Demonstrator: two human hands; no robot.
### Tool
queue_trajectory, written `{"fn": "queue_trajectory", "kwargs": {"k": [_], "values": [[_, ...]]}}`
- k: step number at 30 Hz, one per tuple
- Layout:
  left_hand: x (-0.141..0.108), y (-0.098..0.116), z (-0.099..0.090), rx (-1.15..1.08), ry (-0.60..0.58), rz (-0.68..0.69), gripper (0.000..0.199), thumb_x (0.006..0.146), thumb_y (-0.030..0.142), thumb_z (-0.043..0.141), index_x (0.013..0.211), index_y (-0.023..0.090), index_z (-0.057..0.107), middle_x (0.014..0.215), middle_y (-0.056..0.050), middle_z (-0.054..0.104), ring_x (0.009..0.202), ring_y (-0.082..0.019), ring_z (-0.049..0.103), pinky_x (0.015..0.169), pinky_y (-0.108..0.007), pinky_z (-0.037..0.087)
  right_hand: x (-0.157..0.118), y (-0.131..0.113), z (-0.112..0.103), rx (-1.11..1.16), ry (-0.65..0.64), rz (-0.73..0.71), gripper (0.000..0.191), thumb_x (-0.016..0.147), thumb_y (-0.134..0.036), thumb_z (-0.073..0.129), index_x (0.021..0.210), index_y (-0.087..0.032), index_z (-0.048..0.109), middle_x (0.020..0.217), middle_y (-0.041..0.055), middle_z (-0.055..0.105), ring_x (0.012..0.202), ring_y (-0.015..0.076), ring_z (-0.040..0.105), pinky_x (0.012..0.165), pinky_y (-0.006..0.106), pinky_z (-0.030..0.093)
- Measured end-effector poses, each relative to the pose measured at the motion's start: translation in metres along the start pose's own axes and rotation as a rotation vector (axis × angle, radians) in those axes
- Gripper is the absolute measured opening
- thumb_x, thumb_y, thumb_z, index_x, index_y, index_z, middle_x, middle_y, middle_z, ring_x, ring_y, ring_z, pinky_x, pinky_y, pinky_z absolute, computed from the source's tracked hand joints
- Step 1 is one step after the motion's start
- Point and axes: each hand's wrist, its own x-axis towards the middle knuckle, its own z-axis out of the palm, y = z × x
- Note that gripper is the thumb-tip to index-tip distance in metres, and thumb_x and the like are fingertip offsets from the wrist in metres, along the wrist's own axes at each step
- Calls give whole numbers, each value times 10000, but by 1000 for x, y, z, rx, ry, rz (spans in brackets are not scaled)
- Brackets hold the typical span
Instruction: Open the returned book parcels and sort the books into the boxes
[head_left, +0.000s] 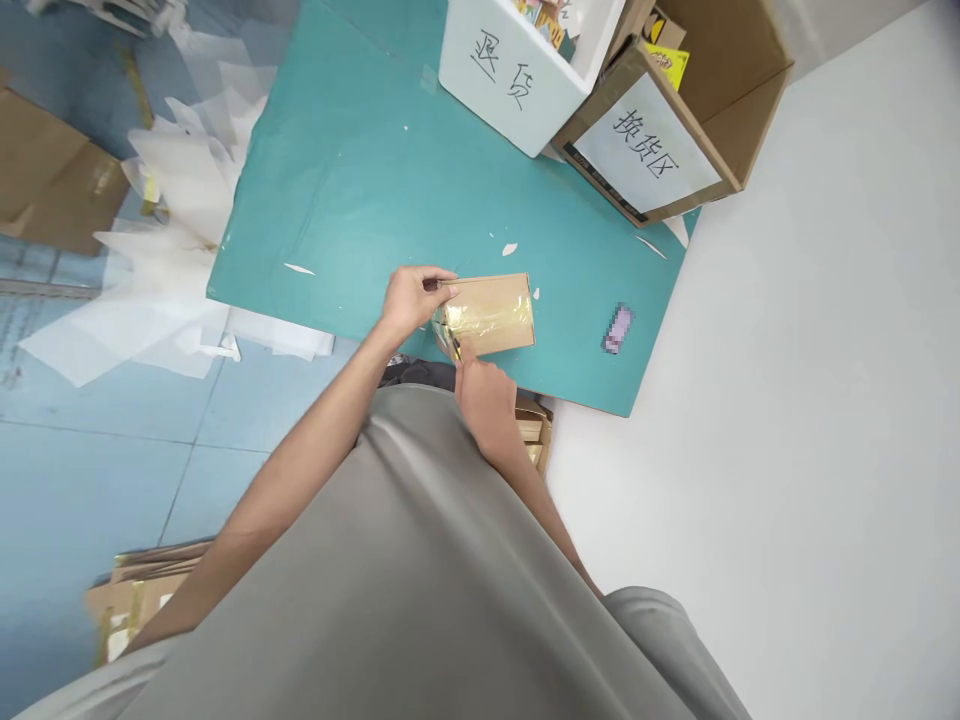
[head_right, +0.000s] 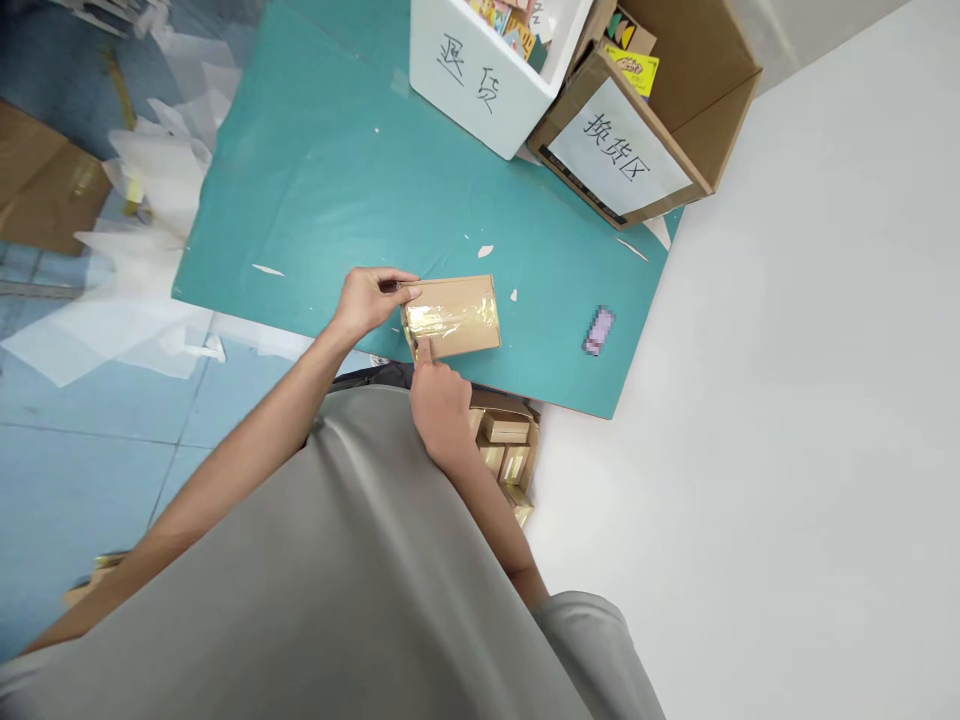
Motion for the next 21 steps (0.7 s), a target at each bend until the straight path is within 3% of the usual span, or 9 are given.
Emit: {"fn": "queue_trajectory", "kwargs": {"k": [3,6,8,11,13,17,21], "values": [[-3,4,-2,-7,-14,-1,318,796,335,817,1065,170,847,1054,-80,824,951,-239,748,949,-379,600,-15,3,8,15,-43,-9,572,1131,-294,348,1698,-224,316,1116,154,800,994,276,770,891,364,563],[-6,7,-2,-21,-51,-16,348,801,380,816,1075,166,840,1091,-88,822,984,-245,751,951,-377,602,-26,19,7,97,33,-4,568,1137,-356,368,1696,-266,328,1054,116,811,929,276,770,859,343,546],[-6,6,-2,-21,-59,-19,374,800,414,818,1081,169,836,1091,-91,821,990,-248,751,948,-379,603,-24,39,4,174,168,45,568,1143,-397,339,1694,-257,333,1077,117,808,923,280,764,843,335,536],[-4,2,-3,-25,-70,-10,425,785,461,822,1096,172,833,1076,-95,822,993,-256,747,939,-384,603,-3,75,2,303,474,189,564,1141,-370,252,1649,-165,389,1332,195,727,1131,290,725,915,345,529],[1,-1,-5,-29,-77,4,454,782,477,815,1110,164,829,1083,-105,821,998,-264,744,936,-387,600,17,94,6,396,575,247,546,1129,-343,250,1583,-120,455,1386,221,688,1209,285,698,946,346,527],[6,1,-5,26,-97,72,451,855,470,718,1166,156,807,1114,-115,806,1015,-271,739,972,-399,584,37,105,20,545,474,250,506,1125,-357,284,1517,-120,497,1120,160,775,1005,258,758,838,298,536],[-9,10,14,183,-10,205,530,895,440,695,1356,178,715,1371,-148,685,1289,-308,646,1154,-443,486,25,93,39,524,431,243,500,1123,-375,315,1504,-118,511,1145,168,779,998,261,759,840,292,532]]}}
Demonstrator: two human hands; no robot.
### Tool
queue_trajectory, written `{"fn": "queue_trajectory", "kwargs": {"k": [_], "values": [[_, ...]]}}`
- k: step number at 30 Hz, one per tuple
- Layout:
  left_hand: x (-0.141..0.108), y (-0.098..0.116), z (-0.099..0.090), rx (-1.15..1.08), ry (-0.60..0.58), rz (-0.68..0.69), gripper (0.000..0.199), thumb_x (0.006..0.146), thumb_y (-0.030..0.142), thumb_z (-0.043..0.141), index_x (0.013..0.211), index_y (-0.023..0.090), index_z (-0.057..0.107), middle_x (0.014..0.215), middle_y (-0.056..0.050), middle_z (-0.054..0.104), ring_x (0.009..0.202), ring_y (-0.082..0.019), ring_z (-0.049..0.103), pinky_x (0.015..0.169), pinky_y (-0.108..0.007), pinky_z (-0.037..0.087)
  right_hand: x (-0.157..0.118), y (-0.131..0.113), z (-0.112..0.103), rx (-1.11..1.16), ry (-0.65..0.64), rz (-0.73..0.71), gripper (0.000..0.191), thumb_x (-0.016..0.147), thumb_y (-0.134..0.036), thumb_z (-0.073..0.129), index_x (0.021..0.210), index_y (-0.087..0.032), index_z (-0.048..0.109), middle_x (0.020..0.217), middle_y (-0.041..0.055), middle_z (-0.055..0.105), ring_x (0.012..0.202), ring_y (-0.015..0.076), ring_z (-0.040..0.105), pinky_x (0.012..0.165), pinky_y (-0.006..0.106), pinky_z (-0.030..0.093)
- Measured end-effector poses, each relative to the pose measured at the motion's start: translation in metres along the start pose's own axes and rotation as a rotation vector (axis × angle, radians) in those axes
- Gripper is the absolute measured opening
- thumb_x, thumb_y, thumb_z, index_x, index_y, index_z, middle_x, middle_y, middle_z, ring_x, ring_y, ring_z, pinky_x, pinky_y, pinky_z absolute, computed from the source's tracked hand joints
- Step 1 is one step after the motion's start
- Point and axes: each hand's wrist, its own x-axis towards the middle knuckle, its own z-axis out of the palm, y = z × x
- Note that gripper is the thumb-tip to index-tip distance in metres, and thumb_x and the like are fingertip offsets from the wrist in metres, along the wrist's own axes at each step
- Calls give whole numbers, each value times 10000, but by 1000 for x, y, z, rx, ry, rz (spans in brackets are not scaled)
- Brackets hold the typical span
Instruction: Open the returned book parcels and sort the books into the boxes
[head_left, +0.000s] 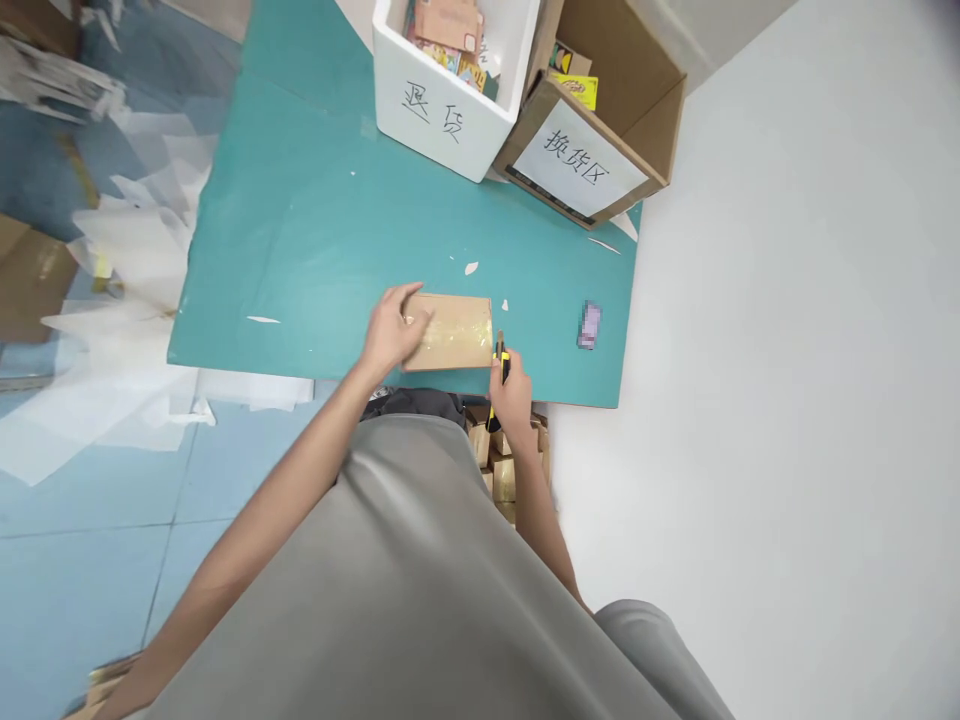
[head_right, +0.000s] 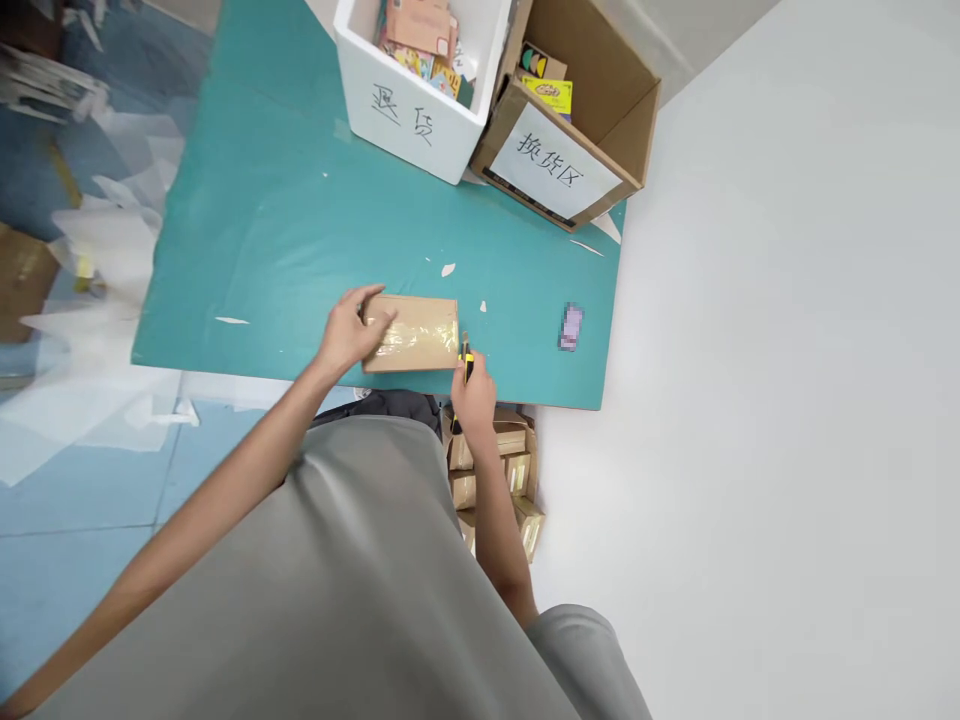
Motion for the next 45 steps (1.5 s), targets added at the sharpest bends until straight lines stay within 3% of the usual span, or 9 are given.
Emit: {"fn": "queue_trajectory", "kwargs": {"k": [3,7,15,23,35,42,45], "values": [[-13,9,14,106,15,35,645,851,469,779,1434,223,652,1513,-161,539,1428,-340,533,1224,-477,416,-14,0,4,-25,21,-50,508,1123,-366,310,1519,-128,521,1291,180,753,1115,271,740,910,306,534],[-19,11,17,120,-17,21,611,871,479,775,1423,258,633,1504,-145,503,1418,-344,530,1218,-476,421,-14,-4,-2,-76,35,-80,541,1130,-358,292,1603,-161,465,1419,157,711,1181,271,726,974,319,529],[-19,9,14,101,-23,33,564,892,456,750,1404,253,627,1471,-151,496,1409,-362,532,1222,-481,408,0,-33,-21,-312,-79,-32,550,1135,-301,310,1666,-196,406,1332,146,762,1144,256,752,974,315,526],[-26,11,16,104,-16,21,546,891,448,737,1390,255,629,1509,-151,477,1428,-360,511,1239,-496,391,-13,-45,-19,-411,-103,58,556,1119,-251,375,1673,-208,392,1075,149,808,960,263,789,846,333,570],[-27,15,18,137,-24,18,539,873,416,745,1380,265,640,1490,-141,498,1439,-350,510,1244,-496,397,-33,-47,-27,-433,-176,68,524,1116,-226,378,1633,-169,436,1067,161,810,963,271,792,845,343,570],[-31,16,17,102,-47,27,542,892,407,732,1399,245,628,1481,-161,486,1444,-368,493,1246,-506,382,-17,-52,-26,-408,-167,62,459,1081,-185,418,1510,-116,565,1093,184,804,1011,301,783,848,358,573],[-34,17,18,134,-14,19,539,905,423,729,1404,249,621,1481,-160,494,1439,-358,500,1244,-493,386,-14,-53,-24,-414,-168,65,487,1068,-154,403,1529,-99,550,1097,193,801,1018,297,781,848,354,576]]}}
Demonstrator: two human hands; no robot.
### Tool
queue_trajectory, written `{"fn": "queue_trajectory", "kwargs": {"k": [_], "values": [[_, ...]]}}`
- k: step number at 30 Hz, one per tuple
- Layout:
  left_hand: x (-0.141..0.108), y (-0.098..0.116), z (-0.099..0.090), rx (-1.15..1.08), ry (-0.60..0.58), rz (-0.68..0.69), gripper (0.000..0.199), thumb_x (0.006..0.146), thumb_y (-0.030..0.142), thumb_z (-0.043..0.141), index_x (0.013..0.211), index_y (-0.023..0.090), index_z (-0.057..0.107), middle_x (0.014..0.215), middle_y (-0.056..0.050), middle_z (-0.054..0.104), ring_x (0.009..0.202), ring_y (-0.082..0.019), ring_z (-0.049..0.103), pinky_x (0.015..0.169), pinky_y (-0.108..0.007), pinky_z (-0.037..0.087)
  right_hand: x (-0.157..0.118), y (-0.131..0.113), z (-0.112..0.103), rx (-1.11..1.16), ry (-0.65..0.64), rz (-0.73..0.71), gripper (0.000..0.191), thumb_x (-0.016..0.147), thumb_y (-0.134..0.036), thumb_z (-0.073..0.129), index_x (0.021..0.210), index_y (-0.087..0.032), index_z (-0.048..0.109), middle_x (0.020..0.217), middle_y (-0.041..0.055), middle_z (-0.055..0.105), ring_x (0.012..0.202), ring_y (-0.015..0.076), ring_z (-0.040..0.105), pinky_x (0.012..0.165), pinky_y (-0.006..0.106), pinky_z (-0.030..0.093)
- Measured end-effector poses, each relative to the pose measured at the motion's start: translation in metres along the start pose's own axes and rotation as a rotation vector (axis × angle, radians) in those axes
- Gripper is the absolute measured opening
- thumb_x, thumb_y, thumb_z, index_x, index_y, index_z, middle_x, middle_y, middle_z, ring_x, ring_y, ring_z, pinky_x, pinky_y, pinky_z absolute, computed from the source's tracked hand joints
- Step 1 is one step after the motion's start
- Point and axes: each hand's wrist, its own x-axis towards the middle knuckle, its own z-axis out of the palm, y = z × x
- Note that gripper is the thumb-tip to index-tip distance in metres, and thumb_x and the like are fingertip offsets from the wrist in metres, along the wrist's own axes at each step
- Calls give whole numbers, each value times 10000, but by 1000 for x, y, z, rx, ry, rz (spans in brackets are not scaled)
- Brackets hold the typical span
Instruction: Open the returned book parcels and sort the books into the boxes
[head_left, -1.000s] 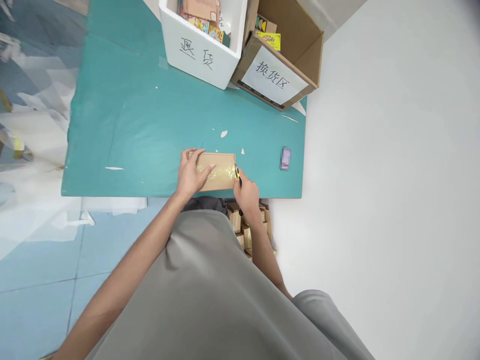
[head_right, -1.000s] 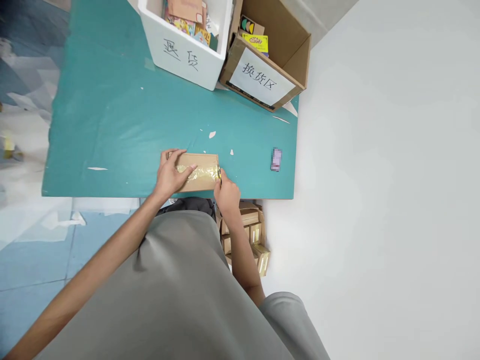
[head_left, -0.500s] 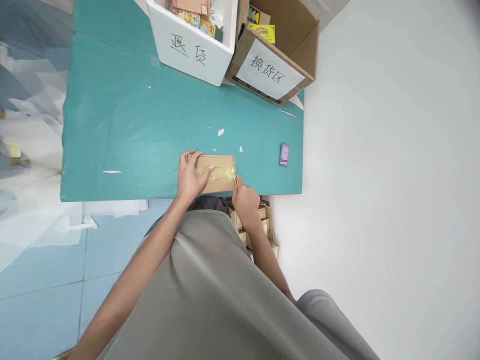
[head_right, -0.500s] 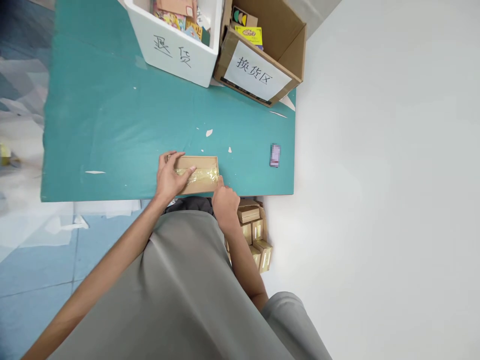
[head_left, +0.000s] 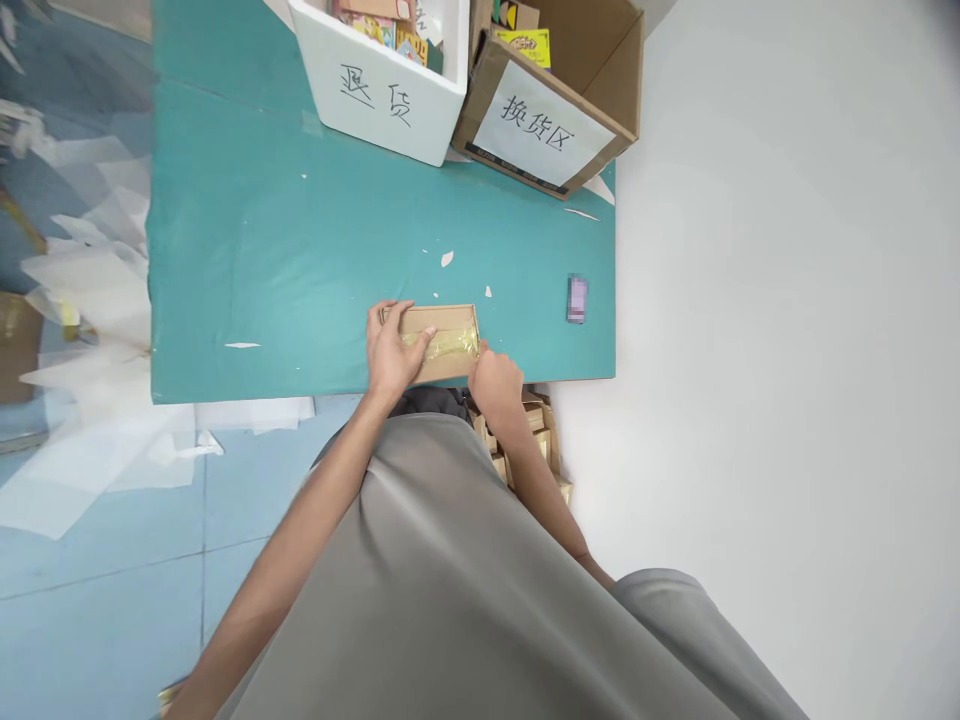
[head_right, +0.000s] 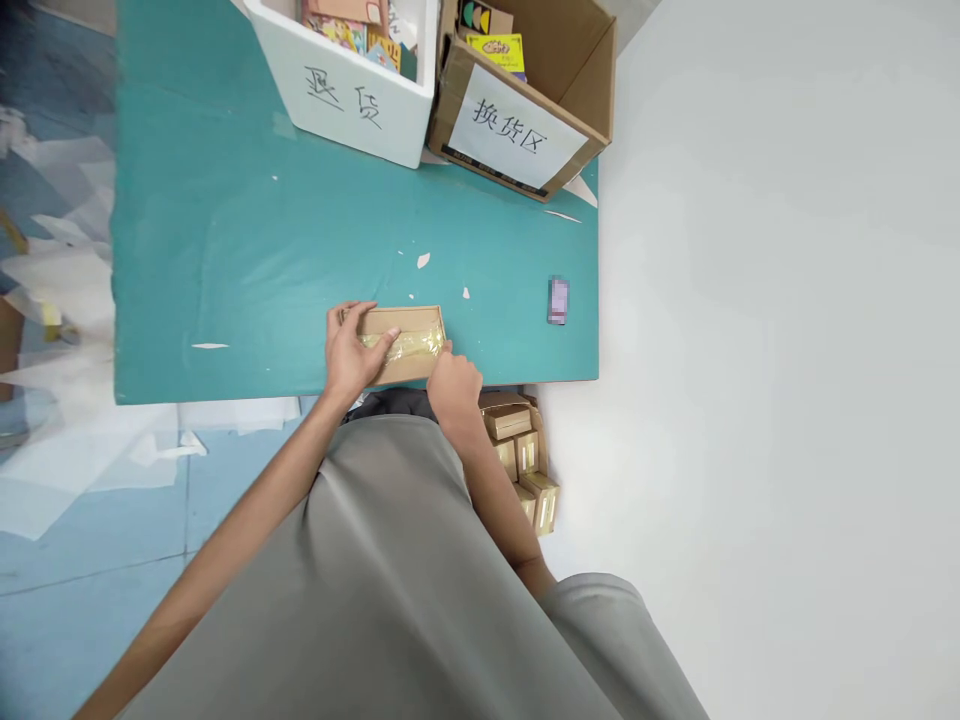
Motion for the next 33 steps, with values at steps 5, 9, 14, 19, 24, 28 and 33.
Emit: {"fn": "queue_trajectory", "kwargs": {"k": [5,9,14,19,24,28,33], "values": [[-2,4,-1,52,-2,3,514,922,429,719,1391,244,619,1464,-156,510,1423,-341,519,1222,-463,419,-14,2,5,-9,-30,-10,529,1083,-140,362,1598,-89,472,1063,198,796,981,288,787,862,364,579],[-1,3,1,54,12,12,504,917,414,729,1378,237,628,1431,-159,527,1400,-330,535,1214,-460,426,-15,0,7,21,-49,14,552,1072,-121,383,1621,-81,424,1091,199,792,1002,272,784,877,346,582],[-2,-3,5,16,53,32,513,900,405,749,1363,209,643,1418,-159,525,1382,-317,536,1217,-448,410,-16,1,11,58,-57,27,588,1073,-116,378,1660,-101,350,1068,180,795,979,267,789,866,345,583],[-3,-3,6,0,51,36,497,898,384,757,1351,208,651,1387,-152,532,1365,-306,536,1207,-437,415,-29,7,19,50,-83,41,594,1078,-140,387,1670,-133,340,1084,183,792,983,286,788,860,367,579],[-3,-2,6,-3,69,39,510,896,372,765,1360,195,647,1364,-154,535,1342,-310,550,1208,-440,407,-37,15,12,93,-55,33,561,1107,-204,356,1667,-195,374,1105,156,797,976,286,785,871,361,561],[-2,-2,6,4,64,40,514,891,375,768,1357,197,647,1355,-147,539,1334,-304,557,1200,-437,420,-42,20,-1,107,-21,6,555,1130,-263,330,1684,-230,349,1131,144,799,979,273,781,892,346,545],[-2,-4,6,0,62,41,531,885,389,777,1363,202,641,1361,-153,536,1332,-315,561,1204,-463,421,-35,18,-3,99,-40,20,562,1130,-270,334,1691,-237,342,1154,141,797,1002,273,775,889,347,554]]}}
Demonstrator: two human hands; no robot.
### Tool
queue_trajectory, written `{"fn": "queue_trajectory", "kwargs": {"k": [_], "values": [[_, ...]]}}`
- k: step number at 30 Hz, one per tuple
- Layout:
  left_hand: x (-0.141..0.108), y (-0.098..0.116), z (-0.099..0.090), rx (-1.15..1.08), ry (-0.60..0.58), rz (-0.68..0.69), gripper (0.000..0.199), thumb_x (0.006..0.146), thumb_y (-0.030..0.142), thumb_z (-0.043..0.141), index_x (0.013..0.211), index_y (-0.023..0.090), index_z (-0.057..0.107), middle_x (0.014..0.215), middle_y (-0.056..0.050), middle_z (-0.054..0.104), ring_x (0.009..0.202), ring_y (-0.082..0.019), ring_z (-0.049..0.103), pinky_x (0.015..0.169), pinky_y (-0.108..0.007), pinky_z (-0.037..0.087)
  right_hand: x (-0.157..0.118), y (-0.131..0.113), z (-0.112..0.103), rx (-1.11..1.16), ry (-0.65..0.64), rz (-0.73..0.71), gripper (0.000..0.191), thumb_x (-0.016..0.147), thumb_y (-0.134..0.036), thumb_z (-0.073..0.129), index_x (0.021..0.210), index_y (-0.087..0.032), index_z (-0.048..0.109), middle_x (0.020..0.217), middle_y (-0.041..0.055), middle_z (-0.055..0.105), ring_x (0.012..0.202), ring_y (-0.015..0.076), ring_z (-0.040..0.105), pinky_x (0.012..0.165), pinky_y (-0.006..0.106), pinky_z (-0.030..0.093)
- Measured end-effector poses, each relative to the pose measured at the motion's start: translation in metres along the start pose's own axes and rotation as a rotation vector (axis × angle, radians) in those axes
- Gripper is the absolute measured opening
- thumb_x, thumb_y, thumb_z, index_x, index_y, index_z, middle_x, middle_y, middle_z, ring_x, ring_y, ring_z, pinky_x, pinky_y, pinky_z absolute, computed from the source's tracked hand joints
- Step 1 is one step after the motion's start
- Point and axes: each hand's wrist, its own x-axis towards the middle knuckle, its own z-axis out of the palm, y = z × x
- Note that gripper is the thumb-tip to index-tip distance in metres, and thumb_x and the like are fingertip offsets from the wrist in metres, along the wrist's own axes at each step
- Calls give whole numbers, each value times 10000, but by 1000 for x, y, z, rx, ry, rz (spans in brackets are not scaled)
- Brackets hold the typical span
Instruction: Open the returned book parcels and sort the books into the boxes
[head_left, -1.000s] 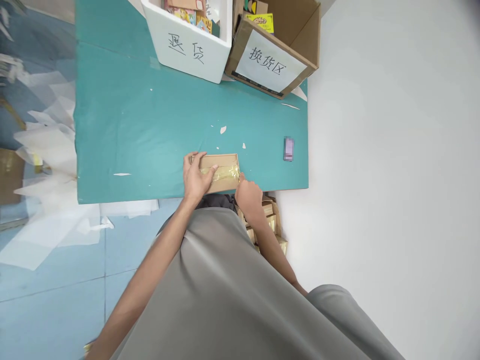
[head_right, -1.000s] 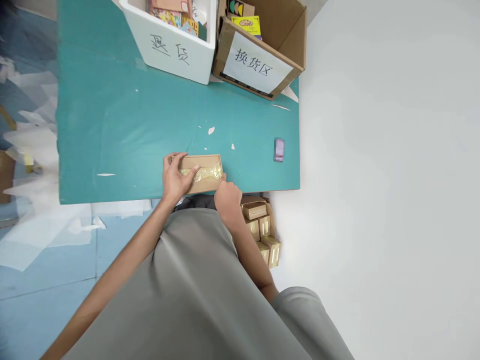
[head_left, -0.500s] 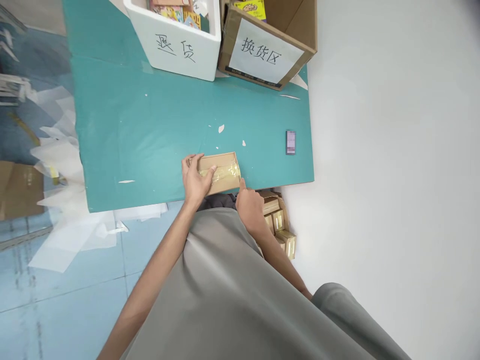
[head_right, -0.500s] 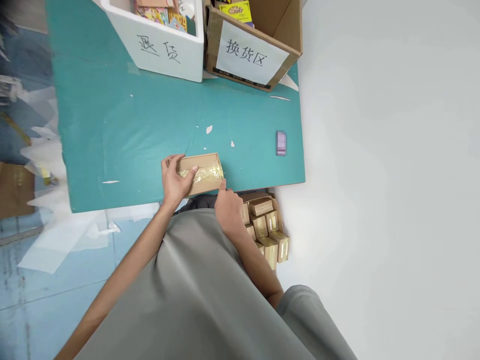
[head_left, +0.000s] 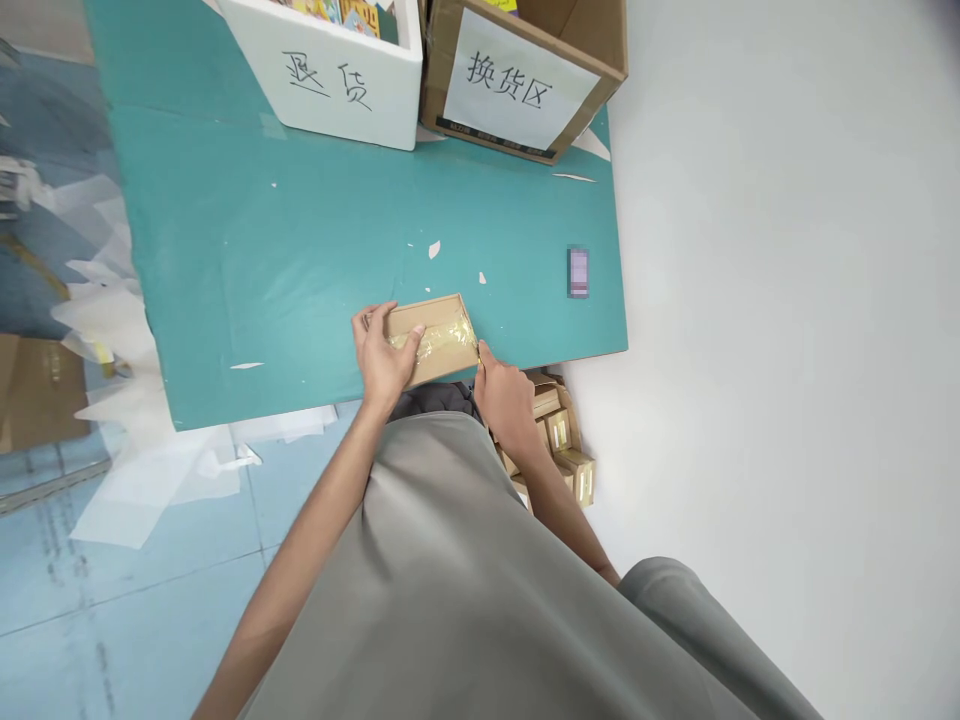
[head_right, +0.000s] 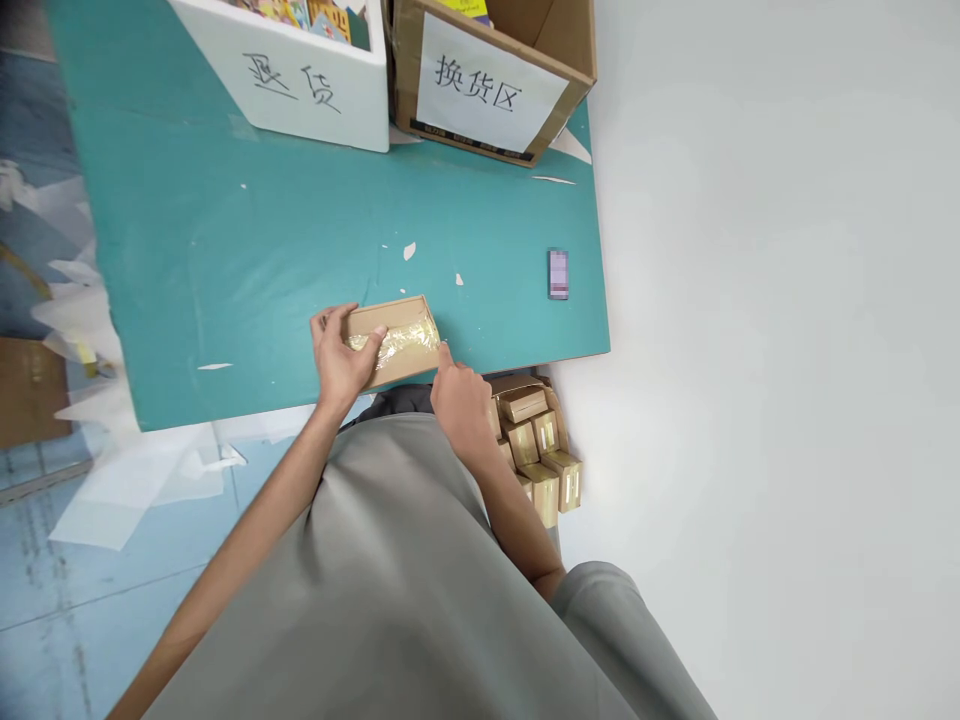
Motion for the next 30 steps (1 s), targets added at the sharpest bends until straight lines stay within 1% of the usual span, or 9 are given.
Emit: {"fn": "queue_trajectory", "kwargs": {"k": [5,11,14,19,23,30], "values": [[-1,0,0,-9,-7,8,537,889,385,774,1370,193,633,1370,-162,532,1368,-329,537,1224,-476,404,9,-3,6,-7,2,2,570,1117,-250,363,1684,-207,355,1101,146,799,982,283,777,860,361,570],[-2,4,1,2,1,2,521,883,345,774,1362,192,635,1372,-164,532,1355,-321,544,1211,-470,419,20,-9,15,-25,2,14,590,1079,-154,374,1668,-175,375,1083,160,792,963,274,779,865,367,579],[-5,7,2,2,8,-12,522,889,349,768,1368,196,627,1381,-167,524,1358,-327,536,1219,-483,409,26,-10,17,-1,5,25,569,1087,-187,376,1656,-178,397,1090,155,793,984,278,776,873,368,579],[-7,6,4,-12,6,-15,521,892,351,760,1368,186,625,1398,-177,513,1383,-331,514,1238,-484,383,32,-3,16,60,-5,53,537,1122,-280,344,1652,-235,411,1158,131,797,1084,290,758,932,375,560],[-8,3,4,2,13,-18,534,891,345,757,1383,194,615,1415,-173,507,1399,-320,509,1238,-472,382,25,5,16,82,-38,41,547,1130,-311,333,1672,-262,382,1241,127,784,1167,295,734,976,375,537],[-12,0,4,2,6,-8,531,910,377,745,1393,204,609,1437,-175,502,1417,-324,506,1242,-479,374,2,12,24,29,-34,55,530,1113,-281,363,1634,-234,447,1183,155,793,1076,312,761,943,410,551]]}}
